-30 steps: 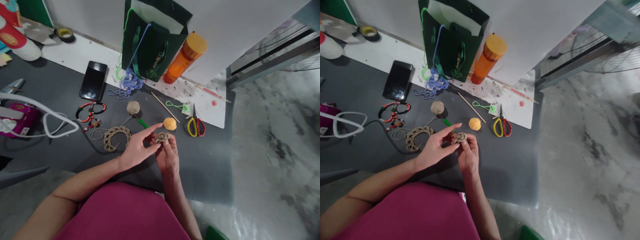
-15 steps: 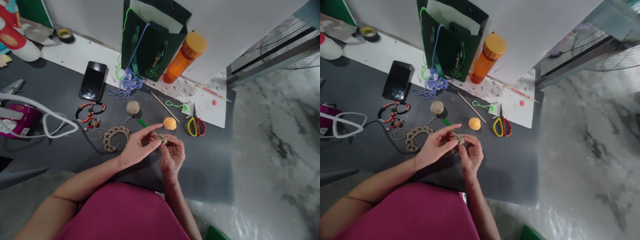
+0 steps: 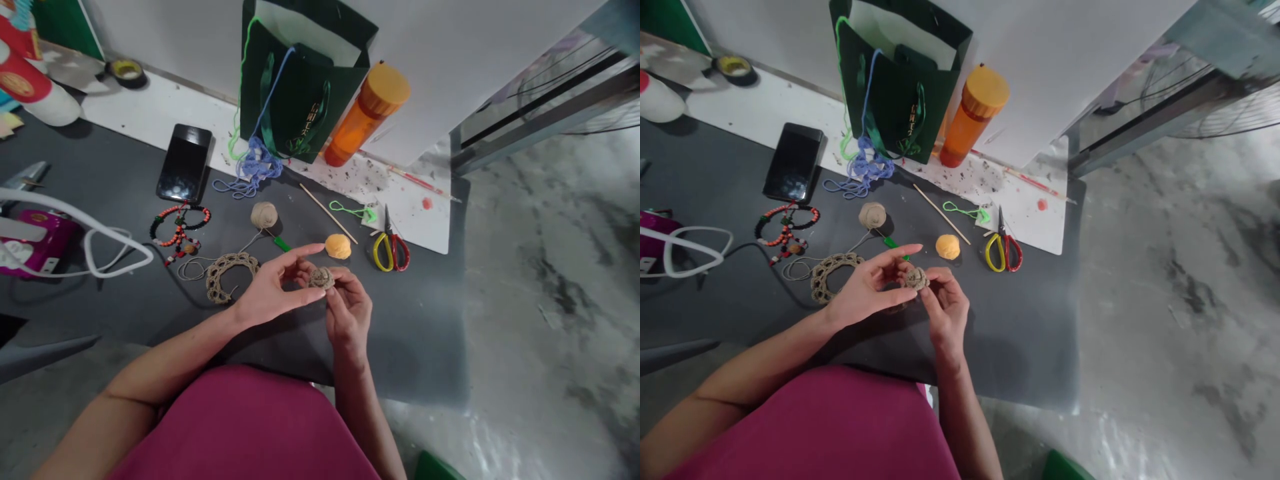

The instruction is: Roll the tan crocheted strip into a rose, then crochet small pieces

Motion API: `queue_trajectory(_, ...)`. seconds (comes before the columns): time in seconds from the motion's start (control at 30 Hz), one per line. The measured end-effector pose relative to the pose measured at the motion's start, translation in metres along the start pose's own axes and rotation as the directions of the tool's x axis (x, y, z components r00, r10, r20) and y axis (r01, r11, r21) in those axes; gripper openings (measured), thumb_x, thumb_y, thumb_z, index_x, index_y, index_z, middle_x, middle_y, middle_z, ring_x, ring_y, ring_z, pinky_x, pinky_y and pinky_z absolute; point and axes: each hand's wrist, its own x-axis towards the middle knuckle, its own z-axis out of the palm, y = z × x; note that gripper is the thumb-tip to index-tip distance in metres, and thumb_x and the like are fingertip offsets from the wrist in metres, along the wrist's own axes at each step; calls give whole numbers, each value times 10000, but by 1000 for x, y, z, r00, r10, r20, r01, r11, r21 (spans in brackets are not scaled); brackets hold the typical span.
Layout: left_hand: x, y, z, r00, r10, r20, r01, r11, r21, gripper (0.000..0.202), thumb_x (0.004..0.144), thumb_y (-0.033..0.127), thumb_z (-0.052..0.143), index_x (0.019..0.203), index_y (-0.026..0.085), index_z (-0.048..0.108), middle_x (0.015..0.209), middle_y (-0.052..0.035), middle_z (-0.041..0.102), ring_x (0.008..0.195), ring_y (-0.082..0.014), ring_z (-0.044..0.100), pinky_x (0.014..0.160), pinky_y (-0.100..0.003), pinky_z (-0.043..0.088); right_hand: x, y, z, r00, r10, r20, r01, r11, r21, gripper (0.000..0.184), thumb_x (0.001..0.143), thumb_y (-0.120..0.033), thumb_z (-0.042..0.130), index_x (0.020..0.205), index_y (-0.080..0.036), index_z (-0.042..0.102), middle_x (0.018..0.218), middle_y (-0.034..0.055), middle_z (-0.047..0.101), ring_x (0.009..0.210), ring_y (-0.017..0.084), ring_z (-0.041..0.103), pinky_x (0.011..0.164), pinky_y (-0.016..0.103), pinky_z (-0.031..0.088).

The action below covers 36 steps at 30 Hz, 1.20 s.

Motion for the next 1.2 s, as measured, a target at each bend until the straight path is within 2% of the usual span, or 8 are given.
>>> queue_trajectory(0.17, -1, -2, 6, 1000, -21, -23, 21, 999, 26, 626, 753, 129, 677, 1370, 183, 592, 894, 2, 614, 747, -99, 542, 779, -261, 532, 3, 8, 7, 993, 96, -74, -78, 973, 218, 292, 744, -458, 819, 876, -241, 676, 856, 6, 671, 772, 155, 646, 766, 322, 569)
queue_trajectory(0.33, -1, -6, 9, 997, -59, -39, 59, 998, -10, 614, 746, 125, 669, 1353, 190, 609, 881, 9, 595, 739, -96, 542, 763, -257, 526, 1, 11, 10, 985, 98, -141, -76, 984, 158, 271, 793, -444, 772, 925, -255, 631, 878, 6, 680, 752, 153, 640, 730, 317, 564)
queue_trajectory(0.5, 1, -6, 7, 994, -103, -19, 100, 985, -138, 668, 728, 121, 716, 1380, 184, 582, 884, 9, 597, 711, -80, 535, 690, -227, 510, -2, 8, 8, 985, -116, -126, 113, 993, -28, 158, 851, -317, 740, 956, -250, 644, 918, 13, 691, 877, 165, 674, 824, 324, 560)
queue_trajectory(0.63, 1, -4, 5, 993, -116, 1, 114, 972, -205, 701, 699, 135, 781, 1370, 182, 583, 899, 8, 610, 712, -72, 552, 688, -220, 510, -2, 7, 4, 957, -273, -102, 250, 949, -195, 127, 879, -230, 698, 995, -245, 649, 956, 25, 679, 920, 173, 674, 829, 337, 562)
queue_trajectory(0.87, -1, -3, 5, 991, -131, -30, 123, 974, -190, 614, 731, 206, 795, 1321, 195, 621, 907, 8, 602, 711, -77, 543, 676, -229, 495, -1, 3, 1, 875, -480, 63, 468, 803, -370, 287, 854, -114, 669, 1087, -279, 649, 1002, 32, 699, 941, 195, 669, 850, 384, 554)
queue_trajectory(0.97, 0, -4, 4, 993, -113, -40, 105, 982, -158, 565, 747, 194, 766, 1297, 192, 640, 908, 5, 600, 732, -83, 549, 692, -230, 494, -4, -1, 2, 894, -443, 62, 437, 833, -339, 232, 871, -154, 662, 1071, -273, 657, 1006, 37, 699, 948, 198, 670, 858, 392, 556)
queue_trajectory(1.1, 1, -4, 3, 996, -68, -56, 64, 995, -72, 593, 730, 175, 766, 1308, 193, 636, 919, 0, 621, 736, -88, 560, 719, -242, 515, -5, -2, 3, 965, -257, -50, 240, 946, -215, 129, 873, -238, 702, 999, -252, 673, 955, 26, 698, 909, 179, 689, 822, 342, 574)
queue_trajectory(1.2, 1, -4, 2, 998, -52, -34, 49, 996, -81, 638, 708, 167, 779, 1325, 191, 618, 953, -14, 656, 772, -104, 592, 755, -262, 544, -2, -1, 0, 992, -124, -21, 120, 982, -147, 157, 863, -293, 729, 1010, -245, 706, 936, 22, 707, 868, 169, 697, 787, 311, 577)
